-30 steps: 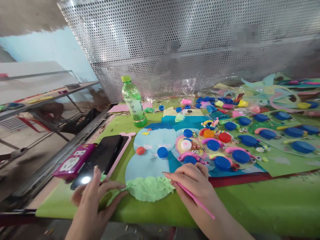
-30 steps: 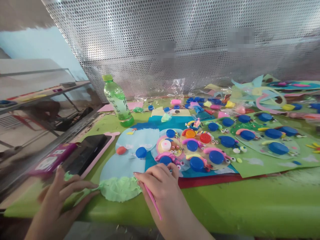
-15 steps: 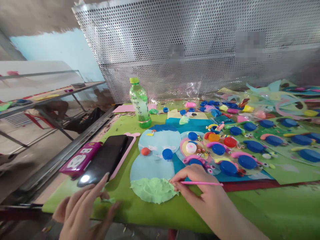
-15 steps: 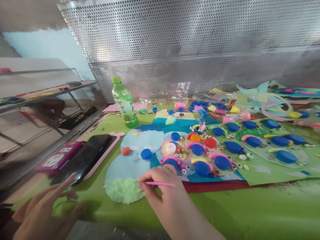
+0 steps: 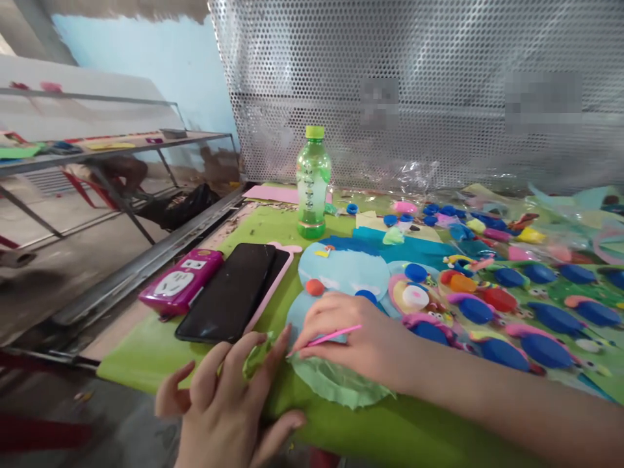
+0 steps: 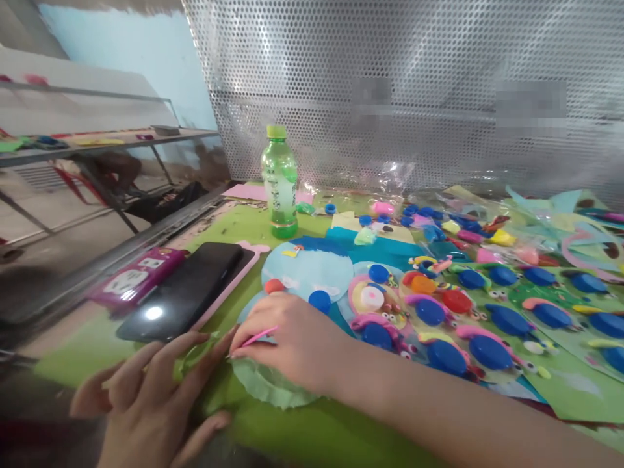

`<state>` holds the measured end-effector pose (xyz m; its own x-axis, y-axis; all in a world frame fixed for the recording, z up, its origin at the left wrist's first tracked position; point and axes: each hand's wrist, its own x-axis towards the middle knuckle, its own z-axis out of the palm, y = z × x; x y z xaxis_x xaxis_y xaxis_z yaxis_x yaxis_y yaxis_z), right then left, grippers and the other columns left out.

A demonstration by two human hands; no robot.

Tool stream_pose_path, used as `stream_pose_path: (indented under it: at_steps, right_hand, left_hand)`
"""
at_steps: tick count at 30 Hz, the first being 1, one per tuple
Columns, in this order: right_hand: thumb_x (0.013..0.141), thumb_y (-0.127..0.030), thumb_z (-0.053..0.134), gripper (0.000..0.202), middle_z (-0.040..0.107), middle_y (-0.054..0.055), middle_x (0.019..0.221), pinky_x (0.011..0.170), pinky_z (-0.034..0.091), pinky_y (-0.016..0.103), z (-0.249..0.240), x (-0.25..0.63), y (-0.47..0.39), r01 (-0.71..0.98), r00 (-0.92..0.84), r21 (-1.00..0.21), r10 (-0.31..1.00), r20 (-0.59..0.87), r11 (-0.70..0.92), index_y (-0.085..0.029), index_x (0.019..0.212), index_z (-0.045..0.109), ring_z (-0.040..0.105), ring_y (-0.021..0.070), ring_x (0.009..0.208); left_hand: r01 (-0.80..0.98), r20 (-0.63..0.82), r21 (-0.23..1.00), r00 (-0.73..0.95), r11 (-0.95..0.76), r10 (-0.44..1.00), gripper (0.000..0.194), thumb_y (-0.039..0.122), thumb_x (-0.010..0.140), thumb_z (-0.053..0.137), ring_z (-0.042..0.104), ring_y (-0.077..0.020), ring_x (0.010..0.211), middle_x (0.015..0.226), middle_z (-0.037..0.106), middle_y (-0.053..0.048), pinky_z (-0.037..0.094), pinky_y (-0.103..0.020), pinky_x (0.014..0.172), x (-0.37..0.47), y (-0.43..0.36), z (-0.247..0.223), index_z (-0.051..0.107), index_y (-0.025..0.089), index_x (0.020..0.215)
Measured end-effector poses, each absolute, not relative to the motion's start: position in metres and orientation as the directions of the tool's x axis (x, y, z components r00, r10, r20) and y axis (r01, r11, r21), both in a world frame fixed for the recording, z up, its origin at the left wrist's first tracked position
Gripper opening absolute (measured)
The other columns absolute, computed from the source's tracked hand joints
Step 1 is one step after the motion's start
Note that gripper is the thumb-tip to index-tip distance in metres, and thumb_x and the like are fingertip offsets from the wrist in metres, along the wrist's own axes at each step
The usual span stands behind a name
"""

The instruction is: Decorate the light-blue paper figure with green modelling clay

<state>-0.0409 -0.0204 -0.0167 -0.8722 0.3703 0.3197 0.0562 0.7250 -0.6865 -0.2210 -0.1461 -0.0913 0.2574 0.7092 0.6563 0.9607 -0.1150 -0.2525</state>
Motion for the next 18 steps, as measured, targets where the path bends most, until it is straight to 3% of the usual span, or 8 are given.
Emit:
stream_pose_path:
  at_steps: [5, 11, 18]
  right_hand:
    - [0.084, -0.015, 0.064, 0.009, 0.064, 0.002, 0.085, 0.075, 0.045, 0.023, -0.019, -0.042, -0.01, 0.085, -0.91, -0.652, 0.326, 0.258, 0.754, -0.016, 0.086, 0.073, 0.058, 0.0114, 0.078]
    - [0.083, -0.02, 0.066, 0.01, 0.059, 0.001, 0.09, 0.098, 0.03, 0.042, -0.018, -0.043, 0.005, 0.104, -0.96, -0.556, 0.23, 0.162, 0.825, -0.023, 0.089, 0.073, 0.055, 0.0146, 0.088]
    - [0.082, -0.026, 0.069, 0.009, 0.054, -0.002, 0.088, 0.084, 0.028, 0.04, -0.018, -0.042, 0.013, 0.148, -0.964, -0.525, 0.241, 0.112, 0.838, -0.032, 0.085, 0.074, 0.05, 0.0169, 0.09]
  left_hand:
    - [0.936, 0.63, -0.315, 0.331, -0.158, 0.702, 0.082, 0.072, 0.08, 0.033, 0.042, -0.03, 0.092, 0.109, 0.05, -0.013, 0.025, -0.043, 0.082, -0.224, -0.147, -0.095, 0.027, 0.018, 0.141]
    - [0.934, 0.605, -0.322, 0.33, -0.156, 0.724, 0.085, 0.076, 0.077, 0.034, 0.042, -0.0294, 0.088, 0.108, 0.051, -0.013, 0.024, -0.043, 0.08, -0.225, -0.146, -0.097, 0.032, 0.019, 0.14]
    - [0.962, 0.58, -0.259, 0.222, -0.082, 0.784, 0.08, 0.076, 0.079, 0.028, 0.042, -0.0291, 0.09, 0.114, 0.049, -0.01, 0.026, -0.045, 0.083, -0.214, -0.153, -0.094, 0.028, 0.025, 0.141]
